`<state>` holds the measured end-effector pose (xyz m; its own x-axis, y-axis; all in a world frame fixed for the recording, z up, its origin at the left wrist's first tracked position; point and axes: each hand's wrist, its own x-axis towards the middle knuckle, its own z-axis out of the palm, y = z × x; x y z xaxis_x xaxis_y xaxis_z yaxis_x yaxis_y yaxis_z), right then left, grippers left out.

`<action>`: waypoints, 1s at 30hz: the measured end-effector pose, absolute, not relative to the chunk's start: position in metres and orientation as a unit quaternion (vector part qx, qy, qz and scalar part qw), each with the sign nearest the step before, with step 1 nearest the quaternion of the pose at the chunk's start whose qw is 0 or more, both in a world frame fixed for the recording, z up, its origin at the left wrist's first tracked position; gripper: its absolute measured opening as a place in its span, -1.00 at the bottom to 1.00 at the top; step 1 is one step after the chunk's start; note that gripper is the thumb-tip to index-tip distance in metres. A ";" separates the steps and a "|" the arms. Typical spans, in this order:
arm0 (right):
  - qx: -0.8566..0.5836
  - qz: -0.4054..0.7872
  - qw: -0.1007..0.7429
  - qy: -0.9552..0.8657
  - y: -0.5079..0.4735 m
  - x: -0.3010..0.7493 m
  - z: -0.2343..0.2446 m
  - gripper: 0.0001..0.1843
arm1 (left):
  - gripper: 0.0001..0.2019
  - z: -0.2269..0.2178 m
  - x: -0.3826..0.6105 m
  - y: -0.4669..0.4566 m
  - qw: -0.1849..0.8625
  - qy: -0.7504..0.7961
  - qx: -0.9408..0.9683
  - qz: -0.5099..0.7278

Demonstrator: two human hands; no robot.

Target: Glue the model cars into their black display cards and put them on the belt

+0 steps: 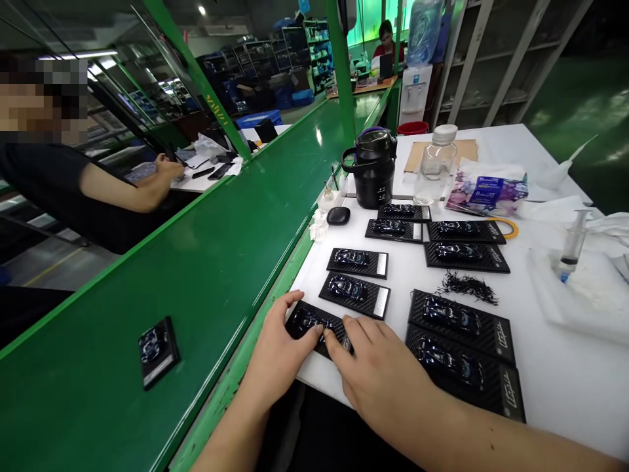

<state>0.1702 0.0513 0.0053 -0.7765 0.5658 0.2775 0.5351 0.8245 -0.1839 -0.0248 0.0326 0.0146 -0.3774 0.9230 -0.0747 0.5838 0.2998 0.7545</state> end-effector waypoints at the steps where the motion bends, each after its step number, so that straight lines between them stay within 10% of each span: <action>1: -0.292 0.042 0.162 -0.942 0.051 0.170 0.005 -0.43 | -0.44 0.015 -0.025 0.032 0.264 0.763 0.491 0.327; 30: -0.276 0.035 0.161 -0.947 0.054 0.170 0.001 -0.47 | -0.35 0.048 -0.031 0.044 0.221 0.757 0.578 0.211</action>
